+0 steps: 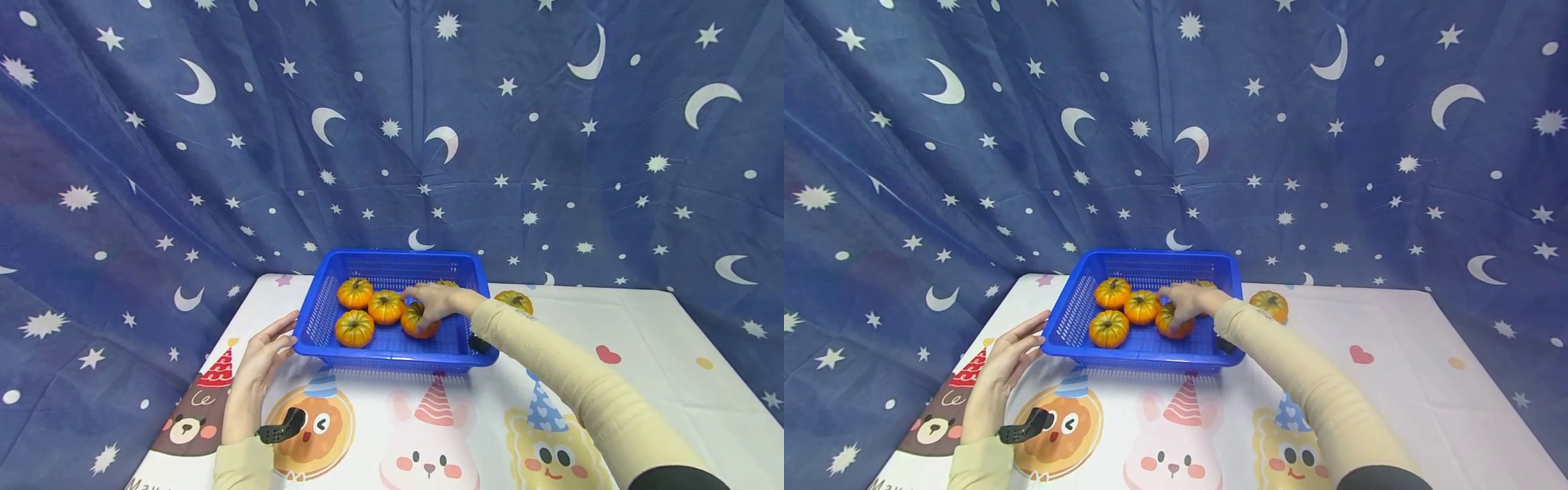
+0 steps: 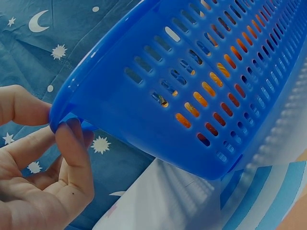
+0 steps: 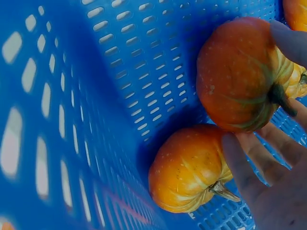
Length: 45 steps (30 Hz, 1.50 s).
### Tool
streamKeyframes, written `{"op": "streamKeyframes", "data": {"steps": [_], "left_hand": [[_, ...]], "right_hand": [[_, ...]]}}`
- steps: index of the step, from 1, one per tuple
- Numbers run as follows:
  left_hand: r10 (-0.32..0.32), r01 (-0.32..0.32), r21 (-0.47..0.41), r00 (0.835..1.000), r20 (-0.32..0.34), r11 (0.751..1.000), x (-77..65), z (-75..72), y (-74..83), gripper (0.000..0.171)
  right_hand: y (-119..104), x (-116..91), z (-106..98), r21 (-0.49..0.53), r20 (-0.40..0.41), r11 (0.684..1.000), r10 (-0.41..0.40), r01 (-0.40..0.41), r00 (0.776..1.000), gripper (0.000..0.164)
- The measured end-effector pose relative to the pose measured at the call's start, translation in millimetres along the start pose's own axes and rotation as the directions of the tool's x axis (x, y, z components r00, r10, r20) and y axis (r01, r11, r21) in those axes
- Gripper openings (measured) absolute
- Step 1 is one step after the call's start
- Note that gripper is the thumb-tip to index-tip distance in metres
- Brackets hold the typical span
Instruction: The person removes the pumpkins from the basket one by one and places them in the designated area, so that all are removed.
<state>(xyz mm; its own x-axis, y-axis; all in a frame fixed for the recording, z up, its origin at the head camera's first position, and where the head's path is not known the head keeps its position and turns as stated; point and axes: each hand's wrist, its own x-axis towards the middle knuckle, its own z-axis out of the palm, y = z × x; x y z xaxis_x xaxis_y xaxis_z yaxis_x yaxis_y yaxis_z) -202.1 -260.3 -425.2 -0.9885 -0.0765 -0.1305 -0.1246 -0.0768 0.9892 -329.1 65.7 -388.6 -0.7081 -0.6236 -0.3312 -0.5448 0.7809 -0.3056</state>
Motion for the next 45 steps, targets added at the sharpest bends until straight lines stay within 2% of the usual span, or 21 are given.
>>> {"op": "streamKeyframes", "data": {"steps": [13,20,30,34,40,45], "left_hand": [[-0.019,0.019,-0.004,1.0,-0.013,1.0,0.4,0.1,0.0,0.058],[-0.016,0.016,-0.01,1.0,-0.003,1.0,0.5,2.1,0.9,0.059],[-0.015,0.015,-0.006,1.0,-0.003,1.0,-0.8,1.9,1.4,0.06],[-0.024,0.024,-0.001,1.0,-0.009,1.0,-0.6,2.7,0.0,0.059],[-0.031,0.031,-0.008,0.999,-0.011,0.999,-1.2,3.4,-0.1,0.059],[-0.027,0.027,-0.015,1.0,-0.015,1.0,-1.4,2.9,1.2,0.059]], "right_hand": [[-0.4,2.5,6.9,0.026,0.047,0.999,0.032,-0.034,0.998,0.093],[-1.1,-0.5,5.2,0.002,0.047,0.999,0.035,-0.035,0.998,0.091],[-8.9,-13.6,-15.1,-0.046,0.021,0.999,0.019,-0.018,1.0,0.072],[-11.3,-23.6,-24.1,-0.045,0.0,0.999,-0.014,0.014,1.0,0.07],[-13.7,-39.9,-37.3,-0.051,-0.027,0.999,-0.021,0.019,0.999,0.07],[-13.1,-56.1,-47.5,-0.052,-0.08,0.998,-0.033,0.029,0.996,0.068]]}}
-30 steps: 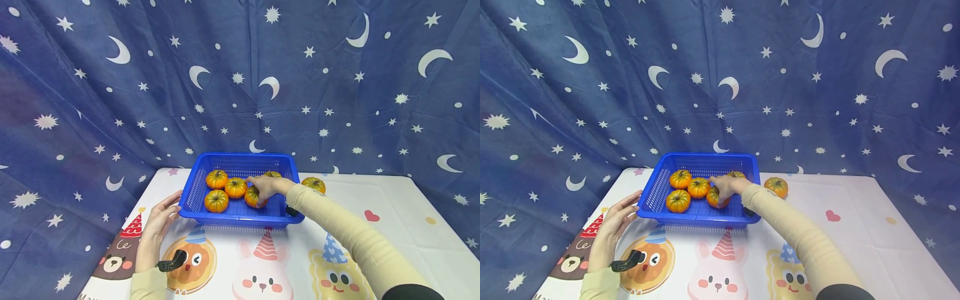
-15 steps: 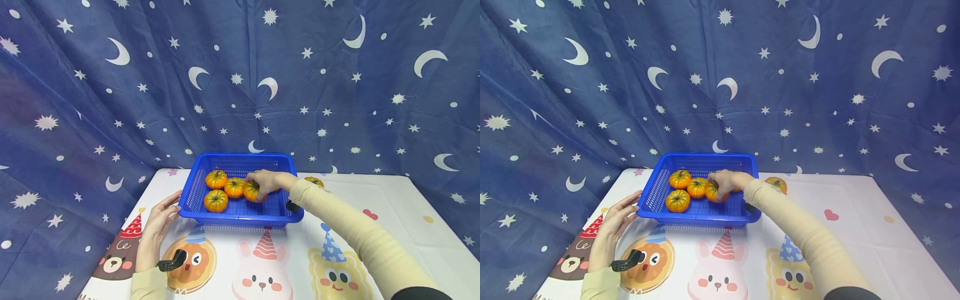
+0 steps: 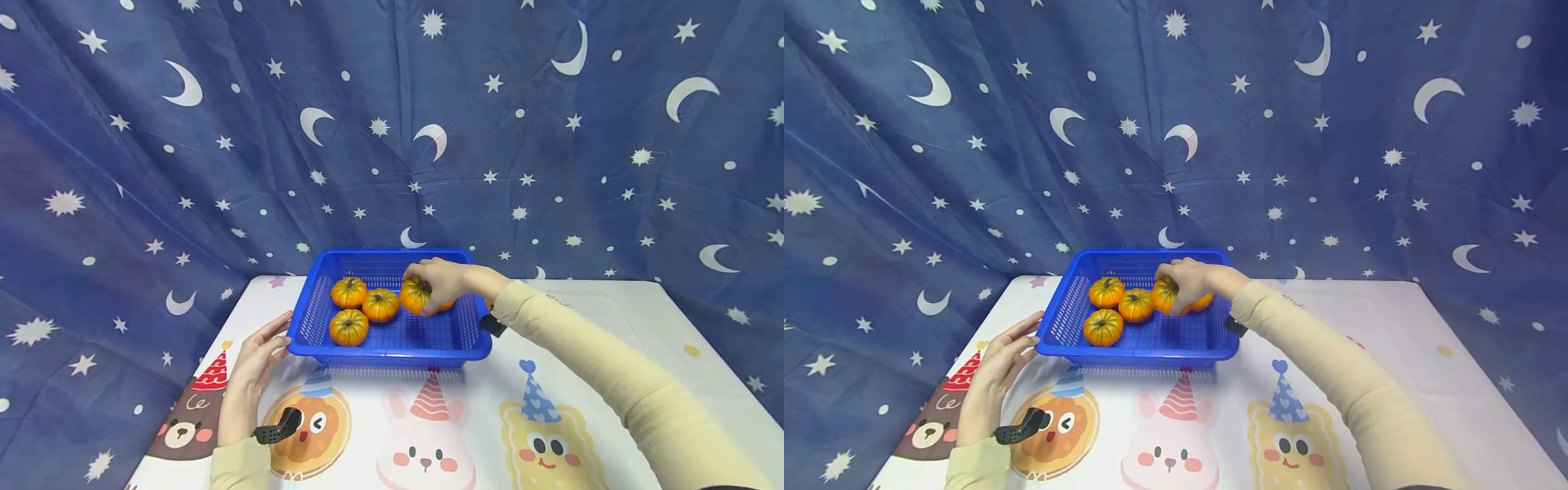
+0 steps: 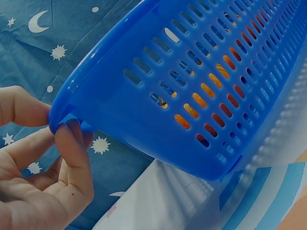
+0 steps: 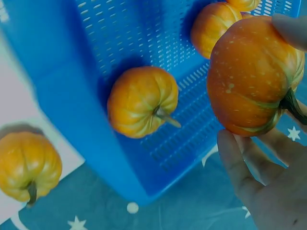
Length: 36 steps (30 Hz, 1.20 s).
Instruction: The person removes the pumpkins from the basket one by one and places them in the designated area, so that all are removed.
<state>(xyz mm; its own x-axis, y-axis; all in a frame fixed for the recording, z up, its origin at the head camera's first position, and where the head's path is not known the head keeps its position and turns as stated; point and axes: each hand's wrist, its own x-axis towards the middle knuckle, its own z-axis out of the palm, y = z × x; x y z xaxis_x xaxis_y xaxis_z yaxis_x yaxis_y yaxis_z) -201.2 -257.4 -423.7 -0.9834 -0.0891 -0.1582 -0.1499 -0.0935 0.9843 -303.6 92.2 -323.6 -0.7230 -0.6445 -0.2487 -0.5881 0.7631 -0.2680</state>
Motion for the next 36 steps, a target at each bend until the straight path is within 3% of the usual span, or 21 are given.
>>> {"op": "streamKeyframes", "data": {"steps": [9,20,36], "left_hand": [[-0.011,0.011,0.001,1.0,-0.004,1.0,-0.9,-1.2,1.3,0.059],[0.036,-0.036,-0.014,0.999,0.013,0.999,1.1,-2.8,0.8,0.057],[0.005,-0.005,0.01,1.0,0.002,1.0,0.5,0.4,0.3,0.058]], "right_hand": [[17.0,-31.0,-8.6,-0.013,-0.13,1.0,-0.011,0.01,0.991,0.066],[48.3,-70.1,-14.7,-0.025,-0.251,0.998,0.055,-0.063,0.966,0.066],[92.1,-118.5,-9.6,0.01,-0.33,0.989,0.141,-0.146,0.933,0.064]]}}
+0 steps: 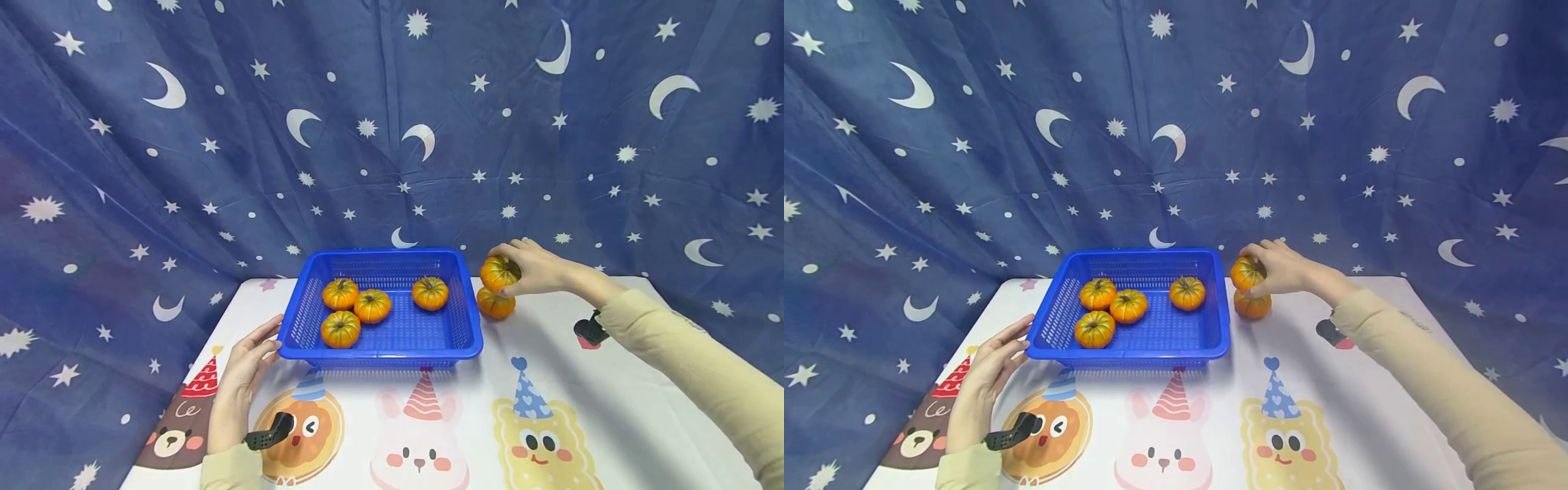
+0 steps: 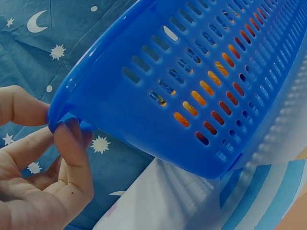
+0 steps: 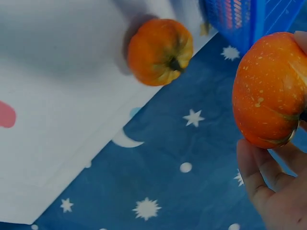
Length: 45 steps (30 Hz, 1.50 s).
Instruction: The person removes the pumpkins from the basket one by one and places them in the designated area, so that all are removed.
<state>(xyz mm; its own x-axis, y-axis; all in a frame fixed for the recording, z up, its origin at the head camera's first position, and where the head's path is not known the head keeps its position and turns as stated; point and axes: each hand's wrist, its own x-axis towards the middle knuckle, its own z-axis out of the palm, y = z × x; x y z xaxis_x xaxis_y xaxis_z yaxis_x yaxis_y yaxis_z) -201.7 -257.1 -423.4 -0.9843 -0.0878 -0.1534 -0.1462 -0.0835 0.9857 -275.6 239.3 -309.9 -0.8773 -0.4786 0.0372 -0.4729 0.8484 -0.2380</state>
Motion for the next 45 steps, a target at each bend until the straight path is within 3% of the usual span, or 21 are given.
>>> {"op": "streamKeyframes", "data": {"steps": [9,18,30,45], "left_hand": [[0.009,-0.009,-0.007,1.0,0.007,1.0,-0.1,-0.4,-0.8,0.057],[-0.001,0.001,-0.024,1.0,0.004,1.0,-1.2,0.4,0.4,0.059],[0.003,-0.003,-0.029,1.0,0.003,1.0,-0.3,0.5,-0.2,0.057],[0.011,-0.011,-0.035,1.0,0.001,0.999,-1.5,0.4,-1.2,0.059]], "right_hand": [[37.5,-17.5,7.9,0.001,-0.04,0.997,0.077,-0.077,0.996,0.065],[66.5,-24.2,32.1,0.005,-0.059,0.991,0.134,-0.134,0.989,0.067],[86.4,-23.1,66.2,0.028,-0.079,0.988,0.153,-0.151,0.985,0.071],[104.2,-21.8,94.4,0.034,-0.073,0.984,0.177,-0.175,0.982,0.072]]}}
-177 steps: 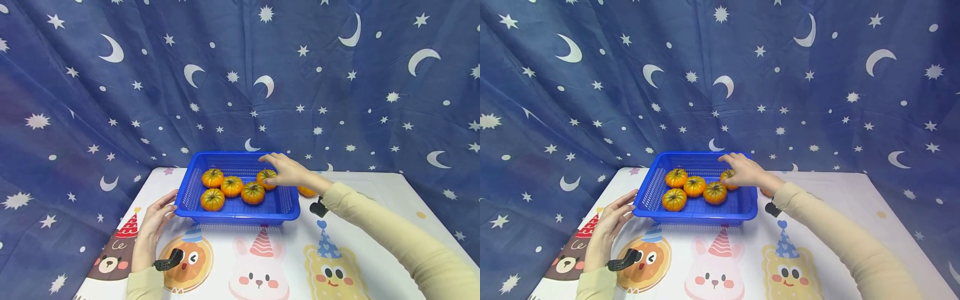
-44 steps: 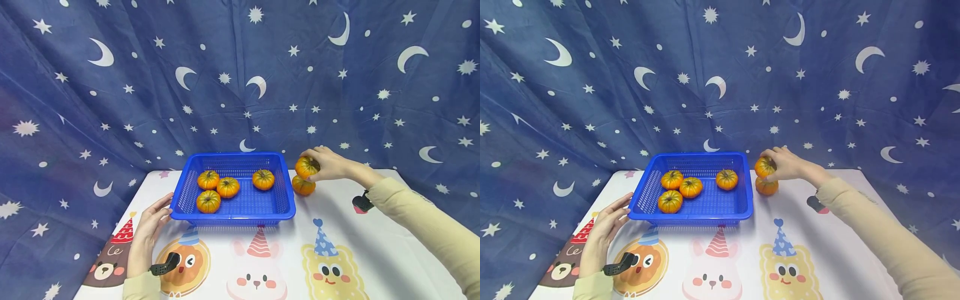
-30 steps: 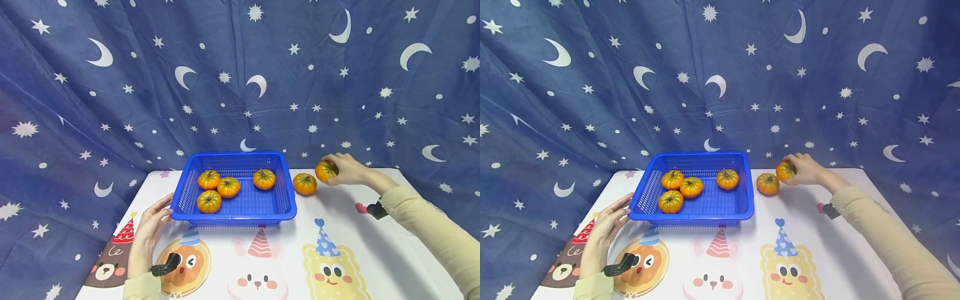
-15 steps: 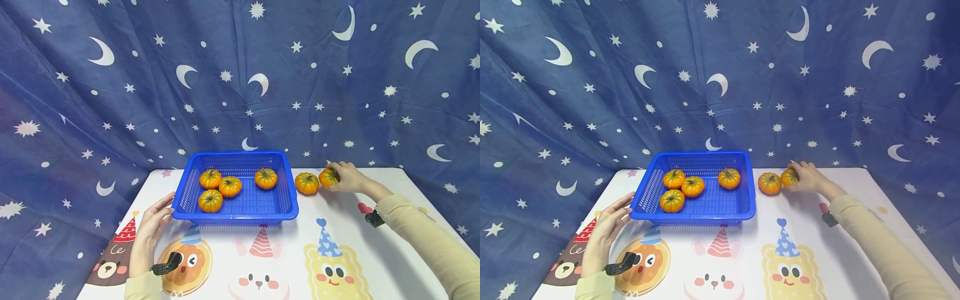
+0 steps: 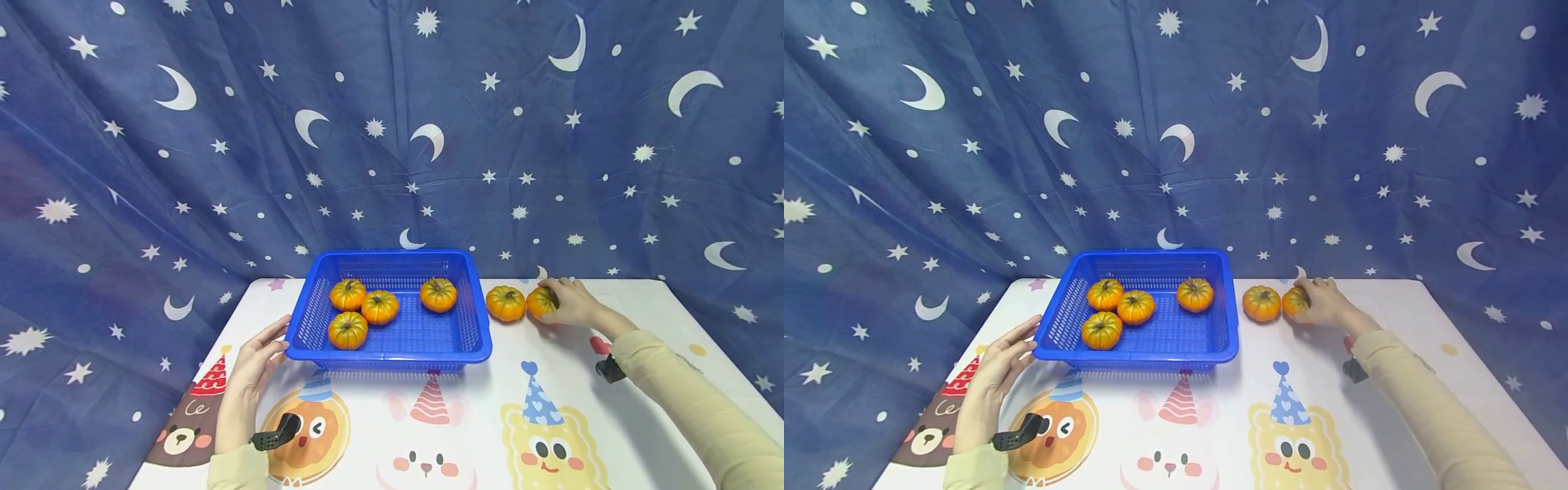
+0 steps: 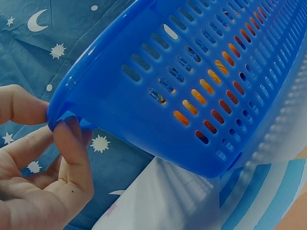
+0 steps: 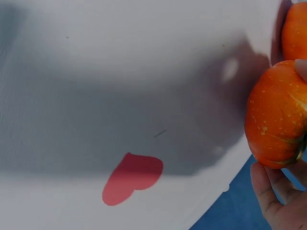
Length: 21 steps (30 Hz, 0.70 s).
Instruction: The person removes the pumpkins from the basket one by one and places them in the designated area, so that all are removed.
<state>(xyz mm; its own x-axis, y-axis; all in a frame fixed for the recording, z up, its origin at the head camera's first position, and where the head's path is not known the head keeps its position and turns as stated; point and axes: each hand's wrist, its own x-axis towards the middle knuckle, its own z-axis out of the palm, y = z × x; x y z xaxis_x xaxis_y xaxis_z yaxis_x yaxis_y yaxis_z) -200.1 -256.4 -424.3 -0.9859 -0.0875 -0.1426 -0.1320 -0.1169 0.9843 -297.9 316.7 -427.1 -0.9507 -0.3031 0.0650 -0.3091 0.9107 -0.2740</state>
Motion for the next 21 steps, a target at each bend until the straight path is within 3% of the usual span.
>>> {"op": "streamKeyframes", "data": {"steps": [14,21], "left_hand": [[-0.002,0.002,0.013,1.0,0.008,1.0,1.3,1.7,-0.6,0.059],[-0.011,0.011,0.006,1.0,0.0,1.0,0.5,0.2,0.2,0.06]], "right_hand": [[4.5,-3.1,11.0,0.038,0.006,0.999,0.022,-0.023,1.0,0.082],[3.7,-3.8,6.9,0.063,-0.01,0.998,-0.007,0.007,1.0,0.076]]}}
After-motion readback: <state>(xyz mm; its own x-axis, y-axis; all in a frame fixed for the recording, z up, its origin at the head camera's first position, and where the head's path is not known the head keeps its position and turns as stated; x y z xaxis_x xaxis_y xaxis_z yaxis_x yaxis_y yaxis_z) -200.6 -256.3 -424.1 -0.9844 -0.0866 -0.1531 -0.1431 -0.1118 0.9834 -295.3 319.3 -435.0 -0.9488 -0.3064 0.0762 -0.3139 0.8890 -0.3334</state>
